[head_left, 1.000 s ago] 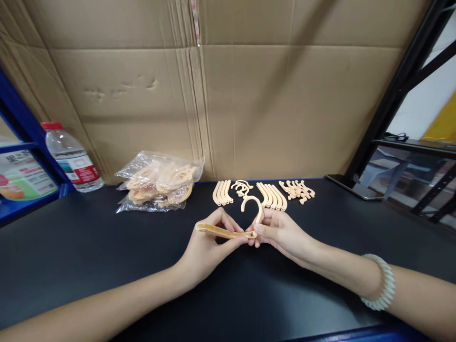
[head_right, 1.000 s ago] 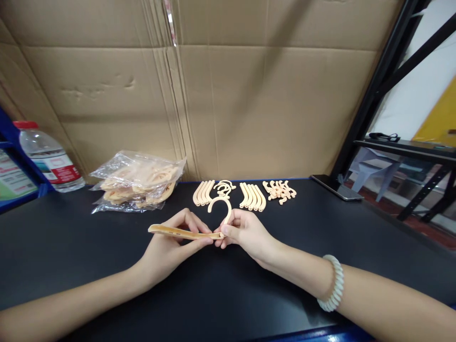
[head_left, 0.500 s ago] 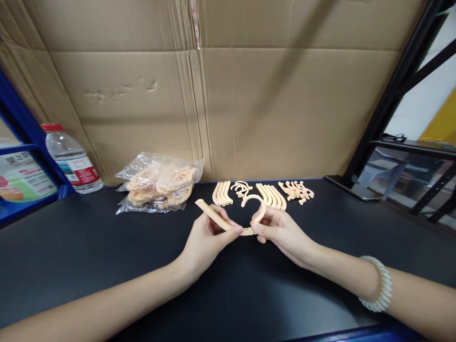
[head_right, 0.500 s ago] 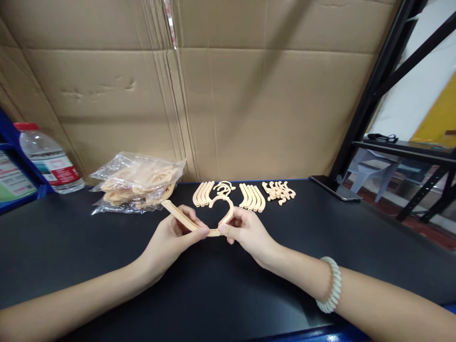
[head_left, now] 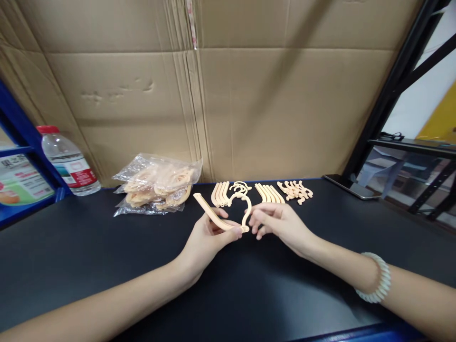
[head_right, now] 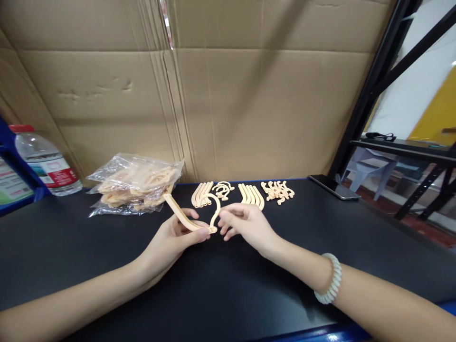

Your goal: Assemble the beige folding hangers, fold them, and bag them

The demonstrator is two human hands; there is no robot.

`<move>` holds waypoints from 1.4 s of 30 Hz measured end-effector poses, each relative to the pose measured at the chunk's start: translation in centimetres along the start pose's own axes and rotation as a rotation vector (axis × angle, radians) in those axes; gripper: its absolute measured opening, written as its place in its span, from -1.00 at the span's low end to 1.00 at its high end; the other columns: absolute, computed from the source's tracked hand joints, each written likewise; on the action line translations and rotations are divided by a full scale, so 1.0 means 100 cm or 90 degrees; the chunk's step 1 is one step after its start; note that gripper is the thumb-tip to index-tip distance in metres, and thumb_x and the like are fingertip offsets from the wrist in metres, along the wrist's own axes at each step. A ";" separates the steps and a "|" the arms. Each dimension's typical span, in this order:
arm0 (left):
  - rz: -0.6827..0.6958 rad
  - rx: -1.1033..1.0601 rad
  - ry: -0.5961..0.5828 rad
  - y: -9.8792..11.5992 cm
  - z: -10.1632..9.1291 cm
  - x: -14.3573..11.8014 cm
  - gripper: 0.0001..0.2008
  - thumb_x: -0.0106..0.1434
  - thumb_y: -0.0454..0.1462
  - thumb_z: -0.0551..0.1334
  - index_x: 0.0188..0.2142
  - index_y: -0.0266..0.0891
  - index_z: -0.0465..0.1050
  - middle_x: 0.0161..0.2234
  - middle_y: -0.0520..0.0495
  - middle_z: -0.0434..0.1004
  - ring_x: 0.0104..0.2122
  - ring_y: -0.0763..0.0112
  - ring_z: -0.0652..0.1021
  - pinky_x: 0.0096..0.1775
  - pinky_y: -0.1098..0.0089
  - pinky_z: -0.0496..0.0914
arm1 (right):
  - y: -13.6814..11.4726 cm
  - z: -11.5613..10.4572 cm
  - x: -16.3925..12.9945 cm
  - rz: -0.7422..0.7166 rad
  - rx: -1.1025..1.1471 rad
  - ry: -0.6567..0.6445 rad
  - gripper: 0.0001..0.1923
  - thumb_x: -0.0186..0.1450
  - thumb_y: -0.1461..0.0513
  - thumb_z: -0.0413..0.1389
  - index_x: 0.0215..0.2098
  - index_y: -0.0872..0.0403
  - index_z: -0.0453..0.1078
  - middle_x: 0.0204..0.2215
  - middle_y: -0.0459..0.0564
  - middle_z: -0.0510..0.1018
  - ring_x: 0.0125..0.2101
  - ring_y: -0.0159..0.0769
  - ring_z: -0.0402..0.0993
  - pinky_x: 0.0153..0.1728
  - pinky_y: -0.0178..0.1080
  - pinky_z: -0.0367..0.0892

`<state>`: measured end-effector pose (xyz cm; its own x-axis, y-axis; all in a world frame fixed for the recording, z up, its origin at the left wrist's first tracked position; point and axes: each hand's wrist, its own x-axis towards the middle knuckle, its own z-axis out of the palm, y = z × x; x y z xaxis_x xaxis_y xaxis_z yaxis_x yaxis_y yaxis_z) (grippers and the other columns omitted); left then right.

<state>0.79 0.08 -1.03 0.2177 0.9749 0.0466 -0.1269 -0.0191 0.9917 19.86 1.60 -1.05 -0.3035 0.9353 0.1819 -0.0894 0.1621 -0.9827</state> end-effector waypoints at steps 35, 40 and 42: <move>-0.009 -0.074 0.001 0.004 -0.001 0.000 -0.52 -0.03 -0.33 0.45 -0.22 -0.21 0.19 -0.43 0.03 0.57 -0.42 0.46 0.55 -0.25 0.39 0.40 | -0.019 -0.002 -0.007 0.022 0.110 0.075 -0.67 0.23 -0.01 0.15 -0.19 0.03 0.30 -0.42 -0.07 0.52 -0.47 -0.33 0.52 -0.54 -0.35 0.29; 0.005 -0.081 -0.014 0.003 -0.002 -0.001 -0.55 -0.03 -0.36 0.44 -0.25 -0.21 0.22 -0.46 0.06 0.55 -0.43 0.45 0.55 -0.26 0.39 0.40 | -0.007 -0.001 -0.007 0.059 0.216 0.063 -0.73 0.15 0.11 0.27 -0.29 0.10 0.39 -0.33 -0.01 0.55 -0.38 -0.41 0.44 -0.33 -0.30 0.36; 0.009 -0.083 -0.021 0.002 -0.002 0.000 -0.56 -0.03 -0.36 0.44 -0.26 -0.21 0.22 -0.46 0.06 0.56 -0.43 0.45 0.55 -0.25 0.39 0.40 | -0.003 0.000 -0.007 0.074 0.253 0.069 -0.68 0.09 0.17 0.32 -0.26 0.06 0.36 -0.38 -0.06 0.56 -0.42 -0.42 0.42 -0.29 -0.28 0.34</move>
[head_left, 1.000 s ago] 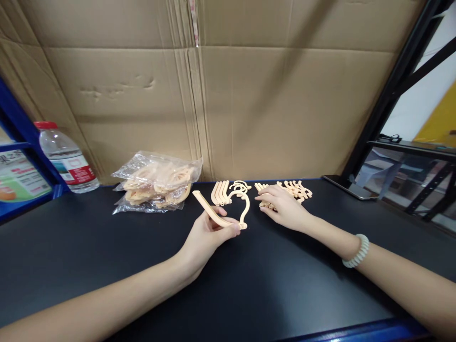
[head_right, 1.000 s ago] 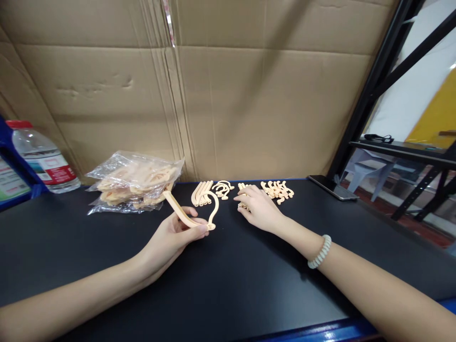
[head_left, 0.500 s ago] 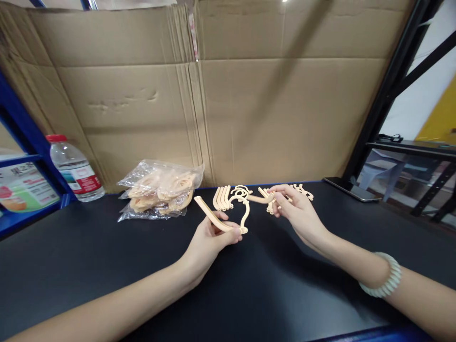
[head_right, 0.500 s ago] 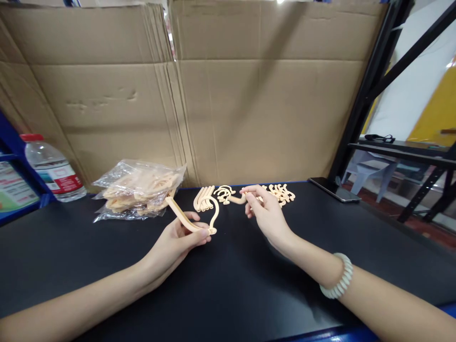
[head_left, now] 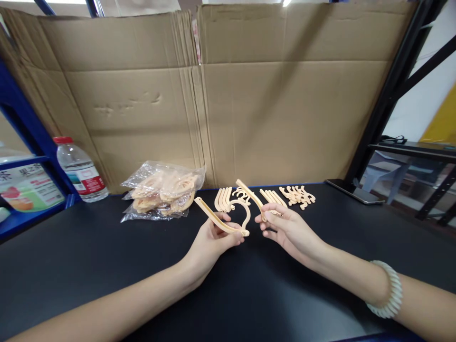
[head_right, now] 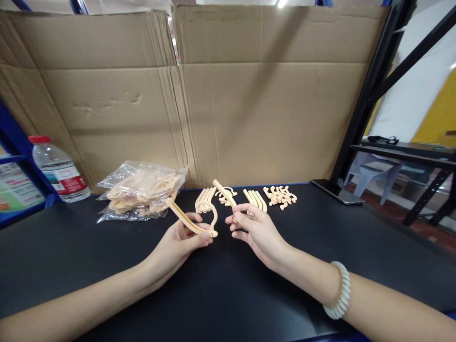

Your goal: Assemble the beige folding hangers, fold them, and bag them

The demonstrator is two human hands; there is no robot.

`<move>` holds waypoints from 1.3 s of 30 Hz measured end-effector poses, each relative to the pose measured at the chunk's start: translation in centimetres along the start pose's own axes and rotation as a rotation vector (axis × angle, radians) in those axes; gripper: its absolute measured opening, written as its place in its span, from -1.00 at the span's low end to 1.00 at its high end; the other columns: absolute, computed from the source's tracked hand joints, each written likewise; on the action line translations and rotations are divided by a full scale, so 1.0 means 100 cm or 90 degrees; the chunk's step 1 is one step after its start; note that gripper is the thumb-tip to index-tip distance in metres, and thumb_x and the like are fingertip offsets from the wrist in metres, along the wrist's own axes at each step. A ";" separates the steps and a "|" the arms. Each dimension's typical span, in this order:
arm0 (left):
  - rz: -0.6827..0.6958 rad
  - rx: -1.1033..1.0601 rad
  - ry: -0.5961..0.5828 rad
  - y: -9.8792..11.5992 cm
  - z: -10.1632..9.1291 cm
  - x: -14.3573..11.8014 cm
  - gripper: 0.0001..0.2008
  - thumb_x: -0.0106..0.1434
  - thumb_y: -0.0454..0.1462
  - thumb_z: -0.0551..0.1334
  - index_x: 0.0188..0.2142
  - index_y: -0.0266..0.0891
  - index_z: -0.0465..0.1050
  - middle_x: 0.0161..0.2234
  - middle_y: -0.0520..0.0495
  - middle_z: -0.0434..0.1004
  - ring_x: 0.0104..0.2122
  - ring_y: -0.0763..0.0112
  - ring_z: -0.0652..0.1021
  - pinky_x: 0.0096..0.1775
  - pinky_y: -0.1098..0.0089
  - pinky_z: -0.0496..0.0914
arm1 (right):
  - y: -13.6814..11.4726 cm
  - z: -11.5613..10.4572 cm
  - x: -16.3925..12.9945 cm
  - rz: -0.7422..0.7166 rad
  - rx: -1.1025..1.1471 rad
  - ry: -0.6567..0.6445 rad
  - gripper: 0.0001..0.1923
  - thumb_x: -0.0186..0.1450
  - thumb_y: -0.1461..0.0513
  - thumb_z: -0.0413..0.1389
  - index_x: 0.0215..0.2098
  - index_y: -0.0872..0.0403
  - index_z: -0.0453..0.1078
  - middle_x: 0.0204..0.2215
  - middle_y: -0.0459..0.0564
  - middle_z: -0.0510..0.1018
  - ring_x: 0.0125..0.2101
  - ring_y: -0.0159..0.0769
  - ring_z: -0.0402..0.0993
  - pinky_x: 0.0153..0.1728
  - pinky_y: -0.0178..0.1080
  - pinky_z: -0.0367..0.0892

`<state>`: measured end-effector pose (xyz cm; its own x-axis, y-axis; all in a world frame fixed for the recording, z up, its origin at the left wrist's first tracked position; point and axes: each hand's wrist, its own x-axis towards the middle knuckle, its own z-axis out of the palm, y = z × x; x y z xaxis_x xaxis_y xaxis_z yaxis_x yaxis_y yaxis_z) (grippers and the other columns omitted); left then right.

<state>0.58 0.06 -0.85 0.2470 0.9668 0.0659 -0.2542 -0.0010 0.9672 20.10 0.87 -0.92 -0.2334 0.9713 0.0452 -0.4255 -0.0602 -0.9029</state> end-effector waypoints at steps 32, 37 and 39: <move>-0.016 -0.040 -0.093 0.002 -0.001 0.002 -0.61 0.06 -0.37 0.40 -0.36 -0.20 0.12 -0.44 0.09 0.53 -0.38 0.54 0.52 -0.19 0.44 0.36 | 0.007 0.005 -0.003 -0.021 -0.093 -0.143 -0.77 0.14 0.18 0.29 -0.29 0.10 0.41 -0.35 -0.05 0.54 -0.32 -0.32 0.53 -0.24 -0.22 0.44; -0.017 -0.051 -0.107 0.004 -0.001 0.002 -0.60 0.07 -0.37 0.39 -0.37 -0.20 0.10 -0.45 0.08 0.53 -0.37 0.54 0.52 -0.18 0.43 0.36 | 0.007 0.004 -0.003 -0.009 -0.095 -0.152 -0.78 0.17 0.19 0.27 -0.28 0.12 0.41 -0.35 -0.02 0.58 -0.30 -0.29 0.57 -0.25 -0.23 0.47; -0.029 -0.062 -0.106 0.003 -0.001 0.002 -0.60 0.06 -0.39 0.39 -0.36 -0.20 0.11 -0.43 0.07 0.54 -0.37 0.53 0.53 -0.18 0.44 0.36 | 0.008 0.003 -0.002 -0.005 -0.088 -0.155 -0.78 0.17 0.19 0.27 -0.27 0.12 0.41 -0.35 -0.01 0.58 -0.31 -0.29 0.57 -0.25 -0.23 0.48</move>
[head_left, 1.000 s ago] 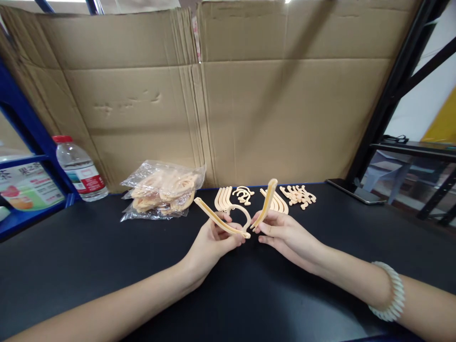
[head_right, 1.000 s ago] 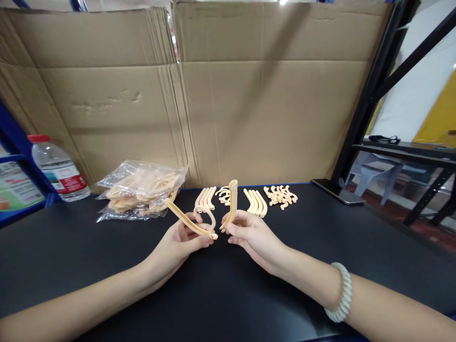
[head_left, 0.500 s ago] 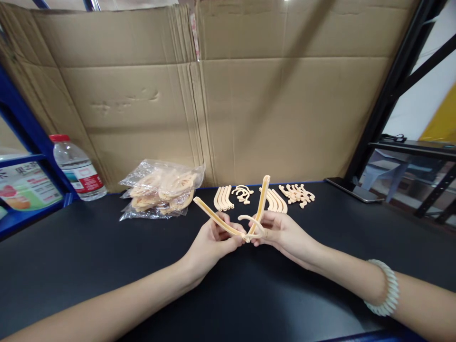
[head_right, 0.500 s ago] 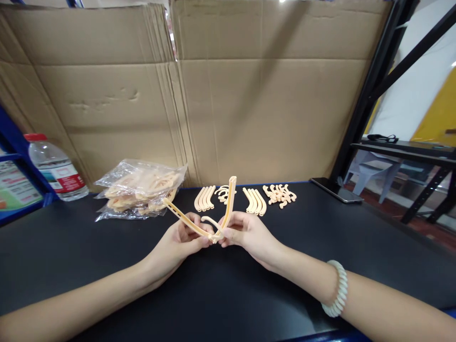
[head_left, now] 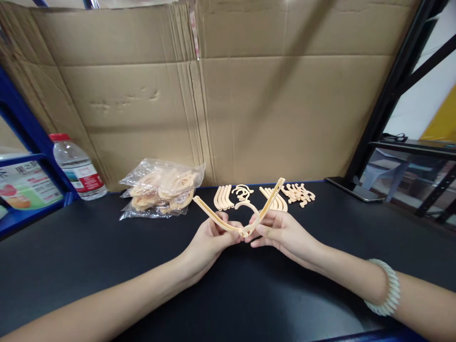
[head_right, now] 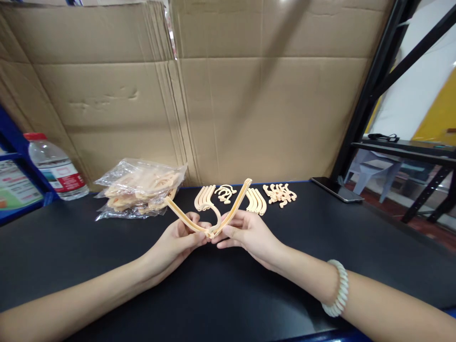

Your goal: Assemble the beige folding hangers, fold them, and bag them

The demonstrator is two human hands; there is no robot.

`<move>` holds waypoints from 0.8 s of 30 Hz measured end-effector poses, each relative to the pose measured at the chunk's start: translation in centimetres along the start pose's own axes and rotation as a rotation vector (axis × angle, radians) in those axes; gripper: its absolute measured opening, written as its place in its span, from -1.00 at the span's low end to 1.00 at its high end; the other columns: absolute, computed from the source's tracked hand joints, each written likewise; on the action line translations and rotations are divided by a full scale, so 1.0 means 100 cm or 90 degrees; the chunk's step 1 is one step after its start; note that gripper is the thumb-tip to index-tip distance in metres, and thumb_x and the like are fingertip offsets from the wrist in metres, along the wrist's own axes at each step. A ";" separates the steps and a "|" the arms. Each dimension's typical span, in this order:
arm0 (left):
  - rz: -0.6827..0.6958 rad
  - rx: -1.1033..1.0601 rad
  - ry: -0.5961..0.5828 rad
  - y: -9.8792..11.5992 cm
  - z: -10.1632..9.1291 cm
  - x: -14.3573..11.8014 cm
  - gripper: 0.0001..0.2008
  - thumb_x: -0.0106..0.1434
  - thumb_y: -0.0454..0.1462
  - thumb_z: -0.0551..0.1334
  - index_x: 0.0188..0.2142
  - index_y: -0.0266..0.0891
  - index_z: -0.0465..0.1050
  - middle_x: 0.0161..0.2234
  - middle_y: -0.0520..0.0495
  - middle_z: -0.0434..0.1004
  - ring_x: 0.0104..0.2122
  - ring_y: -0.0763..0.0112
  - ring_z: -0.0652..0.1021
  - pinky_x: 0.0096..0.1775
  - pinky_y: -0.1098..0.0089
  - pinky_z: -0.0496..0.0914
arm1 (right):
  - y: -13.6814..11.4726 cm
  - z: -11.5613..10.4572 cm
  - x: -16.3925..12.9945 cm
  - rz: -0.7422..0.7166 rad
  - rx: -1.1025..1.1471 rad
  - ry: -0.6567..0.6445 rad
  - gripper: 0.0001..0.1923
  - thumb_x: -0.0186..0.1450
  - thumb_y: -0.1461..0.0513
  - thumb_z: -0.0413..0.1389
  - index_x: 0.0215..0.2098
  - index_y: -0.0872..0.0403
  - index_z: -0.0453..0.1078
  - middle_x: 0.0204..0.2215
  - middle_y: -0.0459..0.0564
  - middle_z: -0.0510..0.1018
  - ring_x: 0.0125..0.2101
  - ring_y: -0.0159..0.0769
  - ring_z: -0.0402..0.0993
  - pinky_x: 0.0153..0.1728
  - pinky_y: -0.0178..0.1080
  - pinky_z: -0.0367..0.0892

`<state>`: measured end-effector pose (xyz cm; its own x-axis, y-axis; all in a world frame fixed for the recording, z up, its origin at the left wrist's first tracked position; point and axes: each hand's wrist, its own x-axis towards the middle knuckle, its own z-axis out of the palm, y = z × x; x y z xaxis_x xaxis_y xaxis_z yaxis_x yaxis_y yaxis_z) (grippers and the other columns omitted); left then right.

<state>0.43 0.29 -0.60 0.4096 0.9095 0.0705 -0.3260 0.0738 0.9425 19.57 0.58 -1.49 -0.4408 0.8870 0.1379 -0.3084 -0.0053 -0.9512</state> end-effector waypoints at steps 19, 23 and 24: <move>0.035 -0.040 0.032 -0.004 0.007 -0.003 -0.63 0.06 -0.41 0.38 -0.38 -0.20 0.14 -0.42 0.04 0.55 -0.36 0.51 0.55 -0.17 0.44 0.40 | -0.003 0.015 -0.002 -0.079 -0.084 0.095 -0.76 0.10 0.17 0.31 -0.36 0.16 0.45 -0.47 -0.01 0.61 -0.46 -0.34 0.57 -0.33 -0.28 0.52; 0.046 -0.019 0.063 -0.005 0.011 -0.005 -0.62 0.04 -0.42 0.39 -0.41 -0.21 0.13 -0.45 0.07 0.54 -0.37 0.51 0.56 -0.20 0.46 0.42 | -0.005 0.016 -0.003 -0.104 -0.137 0.100 -0.77 0.13 0.16 0.28 -0.36 0.15 0.43 -0.47 0.00 0.61 -0.45 -0.32 0.58 -0.33 -0.27 0.52; 0.053 -0.013 0.069 -0.006 0.012 -0.006 -0.62 0.03 -0.42 0.40 -0.41 -0.20 0.14 -0.46 0.09 0.54 -0.37 0.51 0.56 -0.21 0.46 0.42 | -0.005 0.016 -0.004 -0.111 -0.152 0.098 -0.78 0.14 0.17 0.28 -0.36 0.15 0.43 -0.47 -0.01 0.61 -0.45 -0.32 0.58 -0.33 -0.28 0.52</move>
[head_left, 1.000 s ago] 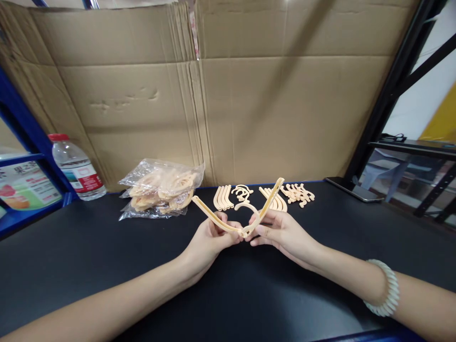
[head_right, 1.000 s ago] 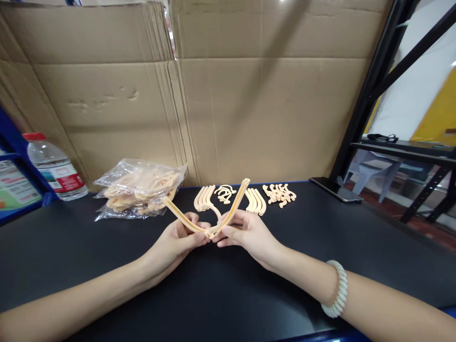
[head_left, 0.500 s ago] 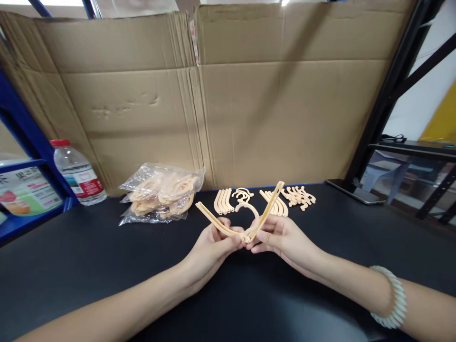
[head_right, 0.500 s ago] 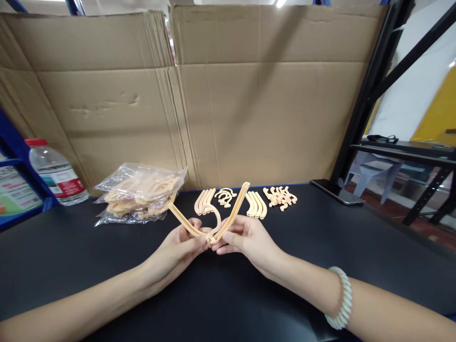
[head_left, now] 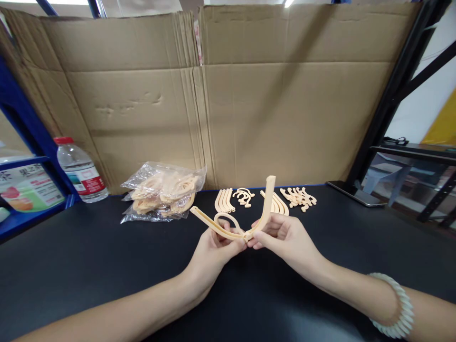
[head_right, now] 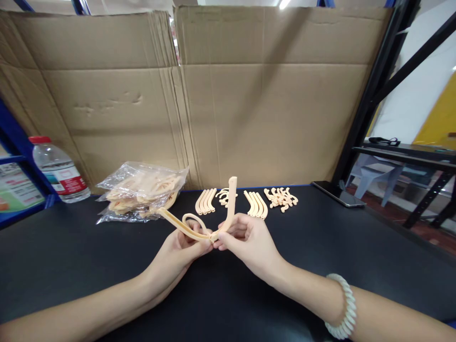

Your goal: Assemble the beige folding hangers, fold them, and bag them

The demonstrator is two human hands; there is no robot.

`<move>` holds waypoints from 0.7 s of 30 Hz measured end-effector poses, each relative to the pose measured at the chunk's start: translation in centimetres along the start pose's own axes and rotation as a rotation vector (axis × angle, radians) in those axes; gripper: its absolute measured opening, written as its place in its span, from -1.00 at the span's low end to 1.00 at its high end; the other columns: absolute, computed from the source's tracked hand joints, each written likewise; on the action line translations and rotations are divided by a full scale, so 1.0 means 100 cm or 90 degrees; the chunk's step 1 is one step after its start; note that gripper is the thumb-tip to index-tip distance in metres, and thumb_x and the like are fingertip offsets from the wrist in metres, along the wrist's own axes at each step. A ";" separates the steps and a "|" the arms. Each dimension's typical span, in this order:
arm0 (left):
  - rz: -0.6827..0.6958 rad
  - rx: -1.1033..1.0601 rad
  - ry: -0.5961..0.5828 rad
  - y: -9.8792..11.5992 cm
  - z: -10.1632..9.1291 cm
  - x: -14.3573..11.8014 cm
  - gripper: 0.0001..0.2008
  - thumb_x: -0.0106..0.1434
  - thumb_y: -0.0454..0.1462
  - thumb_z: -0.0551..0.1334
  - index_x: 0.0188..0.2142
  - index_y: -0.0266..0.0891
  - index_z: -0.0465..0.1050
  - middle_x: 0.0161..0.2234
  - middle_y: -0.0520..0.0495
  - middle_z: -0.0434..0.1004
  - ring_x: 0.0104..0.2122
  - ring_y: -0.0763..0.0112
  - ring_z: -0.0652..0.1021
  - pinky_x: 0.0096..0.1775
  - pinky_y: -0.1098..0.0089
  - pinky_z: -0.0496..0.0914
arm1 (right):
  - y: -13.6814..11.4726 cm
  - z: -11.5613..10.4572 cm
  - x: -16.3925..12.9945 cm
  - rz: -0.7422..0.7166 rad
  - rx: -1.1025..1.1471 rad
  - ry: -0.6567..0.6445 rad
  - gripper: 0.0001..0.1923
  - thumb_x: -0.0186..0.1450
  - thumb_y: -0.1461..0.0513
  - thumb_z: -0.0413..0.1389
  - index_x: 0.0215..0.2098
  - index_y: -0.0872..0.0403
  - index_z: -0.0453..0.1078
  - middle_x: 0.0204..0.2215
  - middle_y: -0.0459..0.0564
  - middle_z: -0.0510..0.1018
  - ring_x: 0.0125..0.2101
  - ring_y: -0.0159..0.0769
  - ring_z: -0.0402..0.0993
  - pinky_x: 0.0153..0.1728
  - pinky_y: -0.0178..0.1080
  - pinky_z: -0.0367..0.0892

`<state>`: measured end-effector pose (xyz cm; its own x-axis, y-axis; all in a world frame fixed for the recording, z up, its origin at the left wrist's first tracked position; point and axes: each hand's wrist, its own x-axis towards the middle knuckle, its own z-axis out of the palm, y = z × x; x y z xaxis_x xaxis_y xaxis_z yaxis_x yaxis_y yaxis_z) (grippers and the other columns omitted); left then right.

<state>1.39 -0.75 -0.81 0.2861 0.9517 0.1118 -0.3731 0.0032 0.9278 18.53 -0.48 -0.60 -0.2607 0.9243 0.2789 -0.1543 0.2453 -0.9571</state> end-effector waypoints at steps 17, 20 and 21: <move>0.052 0.163 0.086 0.015 -0.006 0.006 -0.56 0.08 -0.32 0.33 -0.07 -0.22 0.23 -0.53 0.10 0.52 -0.50 0.51 0.52 -0.37 0.50 0.42 | -0.012 -0.045 0.023 0.063 -0.034 -0.159 -0.74 0.07 0.19 0.31 -0.38 0.11 0.36 -0.61 -0.19 0.41 -0.59 -0.46 0.39 -0.60 -0.38 0.43; 0.030 0.166 0.117 0.015 -0.014 0.010 -0.68 0.11 -0.24 0.32 -0.17 -0.24 0.28 -0.52 0.02 0.55 -0.48 0.45 0.55 -0.36 0.47 0.45 | -0.022 -0.068 0.030 0.043 -0.176 -0.252 -0.75 0.07 0.18 0.31 -0.36 0.16 0.43 -0.56 -0.10 0.51 -0.58 -0.40 0.46 -0.57 -0.35 0.42; 0.020 0.169 0.124 0.015 -0.016 0.012 -0.72 0.13 -0.21 0.31 -0.21 -0.25 0.30 -0.51 -0.01 0.56 -0.48 0.44 0.55 -0.37 0.46 0.45 | -0.024 -0.073 0.031 0.025 -0.237 -0.270 -0.75 0.08 0.17 0.31 -0.36 0.16 0.45 -0.53 -0.07 0.53 -0.55 -0.38 0.48 -0.55 -0.34 0.42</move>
<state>-0.27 0.86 0.09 0.0944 0.9909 0.0960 -0.1295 -0.0834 0.9881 25.02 3.90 2.01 -0.6319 0.7547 0.1764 0.1899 0.3714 -0.9088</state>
